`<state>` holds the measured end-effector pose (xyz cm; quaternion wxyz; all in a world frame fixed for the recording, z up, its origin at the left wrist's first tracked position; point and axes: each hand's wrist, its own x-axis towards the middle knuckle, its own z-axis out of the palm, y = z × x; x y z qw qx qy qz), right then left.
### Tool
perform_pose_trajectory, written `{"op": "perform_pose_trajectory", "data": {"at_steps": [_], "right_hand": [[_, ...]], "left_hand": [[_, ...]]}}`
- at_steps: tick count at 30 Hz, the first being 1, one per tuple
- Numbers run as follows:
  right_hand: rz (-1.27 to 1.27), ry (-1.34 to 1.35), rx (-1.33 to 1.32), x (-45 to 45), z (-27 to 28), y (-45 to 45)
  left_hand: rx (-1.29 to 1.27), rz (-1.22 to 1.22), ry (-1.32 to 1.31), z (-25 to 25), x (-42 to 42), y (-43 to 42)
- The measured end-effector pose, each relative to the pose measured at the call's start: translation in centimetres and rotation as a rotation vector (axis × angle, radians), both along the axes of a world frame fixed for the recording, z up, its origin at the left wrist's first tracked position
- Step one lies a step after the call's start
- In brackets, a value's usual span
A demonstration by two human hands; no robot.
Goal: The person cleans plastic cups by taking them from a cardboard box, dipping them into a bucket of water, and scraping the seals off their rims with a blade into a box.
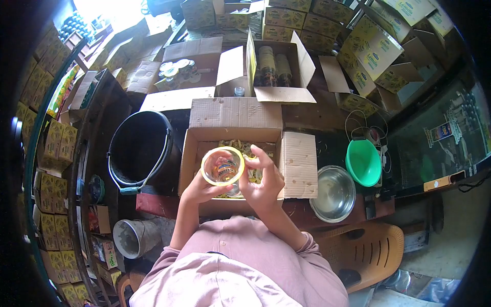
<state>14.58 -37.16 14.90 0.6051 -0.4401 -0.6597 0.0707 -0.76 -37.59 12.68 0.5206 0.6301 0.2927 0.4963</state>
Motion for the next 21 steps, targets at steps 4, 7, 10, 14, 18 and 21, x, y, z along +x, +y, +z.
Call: {"op": "perform_pose_trajectory", "data": {"at_steps": [4, 7, 10, 14, 18, 21], "right_hand": [[0.104, 0.162, -0.086, 0.3, 0.4, 0.2], [0.094, 0.201, -0.094, 0.4, 0.3, 0.0], [0.086, 0.174, -0.048, 0.3, -0.2, -0.5], [0.098, 0.106, -0.048, 0.1, -0.5, -0.8], [0.07, 0.085, -0.026, -0.2, -0.6, -1.1], [0.035, 0.074, -0.001, -0.2, -0.7, -0.9]], "left_hand": [[-0.104, 0.001, -0.054, 0.0, -0.1, 0.1], [-0.076, 0.002, -0.173, -1.0, 0.1, 0.5], [-0.09, -0.005, -0.25, -1.1, 0.4, 0.4], [-0.071, 0.007, -0.267, -0.9, 0.8, 0.1], [-0.049, 0.043, -0.245, -0.3, 1.1, -0.1], [-0.052, 0.064, -0.204, -0.8, 1.3, 0.0]]}}
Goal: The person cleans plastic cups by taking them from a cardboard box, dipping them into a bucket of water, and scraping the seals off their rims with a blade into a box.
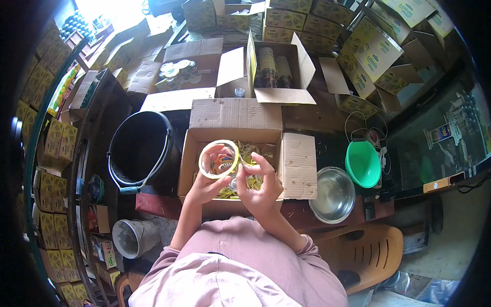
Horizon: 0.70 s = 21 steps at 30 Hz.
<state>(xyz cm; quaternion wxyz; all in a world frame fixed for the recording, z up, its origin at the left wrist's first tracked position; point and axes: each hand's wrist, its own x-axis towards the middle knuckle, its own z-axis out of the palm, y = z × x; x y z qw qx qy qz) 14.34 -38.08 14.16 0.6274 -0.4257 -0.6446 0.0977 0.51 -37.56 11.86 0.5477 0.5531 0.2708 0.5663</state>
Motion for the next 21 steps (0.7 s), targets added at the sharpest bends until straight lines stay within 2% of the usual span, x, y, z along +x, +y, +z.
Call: {"op": "perform_pose_trajectory", "data": {"at_steps": [5, 10, 16, 21], "right_hand": [[-0.056, -0.043, 0.041, 0.2, 0.5, 0.2], [0.039, -0.022, -0.028, 0.9, 0.5, 0.7], [0.15, 0.026, -0.09, 1.2, 1.0, 0.9], [0.166, 0.02, -0.105, 1.1, 1.1, 0.9]], "left_hand": [[0.065, 0.04, 0.167, -0.2, -0.3, -0.1], [0.111, 0.036, 0.318, 0.4, -0.9, -0.3], [0.021, -0.04, 0.192, 0.8, -1.3, -0.1], [0.029, -0.087, 0.196, 0.9, -1.5, 0.0]]}}
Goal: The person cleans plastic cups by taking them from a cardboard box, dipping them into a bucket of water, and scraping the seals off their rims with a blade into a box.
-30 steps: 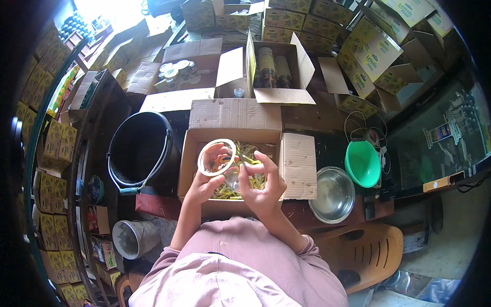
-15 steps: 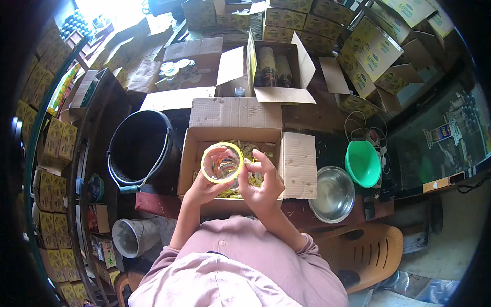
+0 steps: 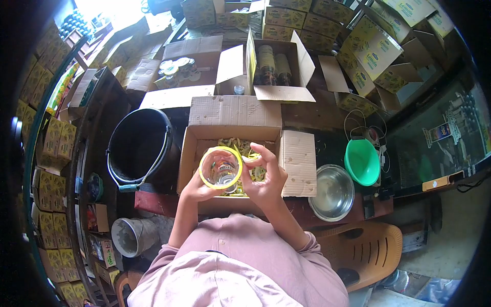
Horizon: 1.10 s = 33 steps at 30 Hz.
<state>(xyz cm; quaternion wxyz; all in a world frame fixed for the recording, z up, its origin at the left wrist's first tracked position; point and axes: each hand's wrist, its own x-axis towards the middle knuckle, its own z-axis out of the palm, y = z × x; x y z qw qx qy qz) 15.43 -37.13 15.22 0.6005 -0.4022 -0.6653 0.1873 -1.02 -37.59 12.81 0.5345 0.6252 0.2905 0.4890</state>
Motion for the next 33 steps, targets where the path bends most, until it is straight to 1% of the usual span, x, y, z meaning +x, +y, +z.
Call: {"op": "perform_pose_trajectory", "data": {"at_steps": [4, 7, 10, 13, 16, 19, 22, 25, 28, 31, 33], "right_hand": [[0.015, -0.018, 0.001, 0.1, 0.1, 0.0], [0.02, -0.019, -0.001, -0.1, 0.4, -0.1], [0.016, -0.017, -0.01, 0.0, 0.3, -0.2], [0.027, -0.013, -0.013, 0.1, 0.1, -0.1], [0.058, -0.008, -0.024, 0.2, 0.0, 0.0], [0.08, -0.003, -0.039, 0.2, 0.1, -0.1], [0.084, -0.008, -0.04, 0.2, -0.1, -0.1], [0.075, -0.005, -0.038, 0.1, 0.0, -0.2], [0.056, 0.001, -0.033, 0.1, -0.1, -0.1], [0.058, 0.059, -0.058, -0.1, -0.2, -0.3], [0.038, 0.082, -0.055, -0.4, -0.2, -0.3]], "left_hand": [[0.029, -0.053, -0.041, -0.1, 0.0, 0.2], [0.075, -0.015, -0.027, 0.5, 0.4, 0.3], [-0.044, 0.085, -0.061, 0.2, 0.8, 0.1], [0.233, 0.057, 0.191, -0.8, -0.2, 0.8], [0.091, -0.014, 0.022, -0.8, -0.3, 0.6], [0.095, -0.085, 0.021, -0.8, -0.7, 1.0], [-0.089, -0.108, -0.12, 0.3, -0.3, 0.7], [-0.018, -0.132, -0.041, 0.1, -0.6, 1.1], [-0.075, -0.107, -0.091, -0.2, -0.5, 1.1], [0.02, -0.045, 0.012, -0.4, -0.6, 1.2], [-0.023, -0.007, -0.136, -0.3, 0.0, 1.0]]}}
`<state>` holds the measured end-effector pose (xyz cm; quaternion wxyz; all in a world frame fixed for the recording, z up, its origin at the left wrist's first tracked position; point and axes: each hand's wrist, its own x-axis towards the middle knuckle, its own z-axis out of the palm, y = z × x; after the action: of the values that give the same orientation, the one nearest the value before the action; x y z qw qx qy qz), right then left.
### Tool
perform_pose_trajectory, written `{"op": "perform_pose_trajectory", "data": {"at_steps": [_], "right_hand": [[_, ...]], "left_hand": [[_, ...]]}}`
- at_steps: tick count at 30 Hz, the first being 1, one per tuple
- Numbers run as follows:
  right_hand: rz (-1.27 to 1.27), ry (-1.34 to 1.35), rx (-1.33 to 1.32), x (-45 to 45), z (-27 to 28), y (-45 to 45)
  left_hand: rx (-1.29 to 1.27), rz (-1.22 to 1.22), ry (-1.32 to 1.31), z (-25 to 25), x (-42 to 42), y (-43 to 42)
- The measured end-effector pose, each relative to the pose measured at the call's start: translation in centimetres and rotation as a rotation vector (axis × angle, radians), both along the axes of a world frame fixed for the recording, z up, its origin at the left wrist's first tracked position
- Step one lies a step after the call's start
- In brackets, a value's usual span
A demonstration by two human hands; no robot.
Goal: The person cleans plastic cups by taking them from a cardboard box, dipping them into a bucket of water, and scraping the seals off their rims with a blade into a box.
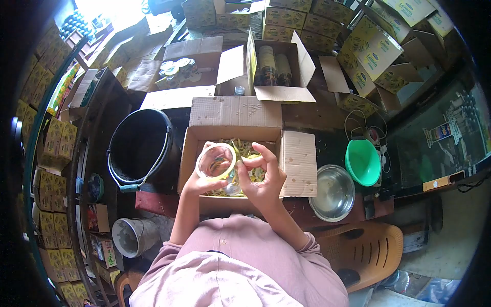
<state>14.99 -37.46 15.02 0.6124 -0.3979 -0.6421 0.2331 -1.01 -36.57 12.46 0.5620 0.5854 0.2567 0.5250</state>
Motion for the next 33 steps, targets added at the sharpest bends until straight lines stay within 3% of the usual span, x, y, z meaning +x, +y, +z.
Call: {"op": "perform_pose_trajectory", "data": {"at_steps": [5, 10, 25, 33], "right_hand": [[-0.102, -0.076, 0.037, -0.2, 0.2, 0.0], [-0.123, -0.081, 0.07, -0.6, -0.2, -0.4], [-0.239, -0.143, 0.171, -0.7, -0.8, -0.4], [-0.159, -0.097, 0.112, 0.1, -0.1, 0.1]], "left_hand": [[-0.117, 0.012, -0.2, -0.3, 0.4, -0.6], [-0.077, 0.006, -0.241, -1.0, 0.8, -0.6], [0.12, 0.265, 0.097, -1.5, 2.0, -0.8], [0.135, 0.23, 0.216, -0.8, 1.4, -1.1]]}}
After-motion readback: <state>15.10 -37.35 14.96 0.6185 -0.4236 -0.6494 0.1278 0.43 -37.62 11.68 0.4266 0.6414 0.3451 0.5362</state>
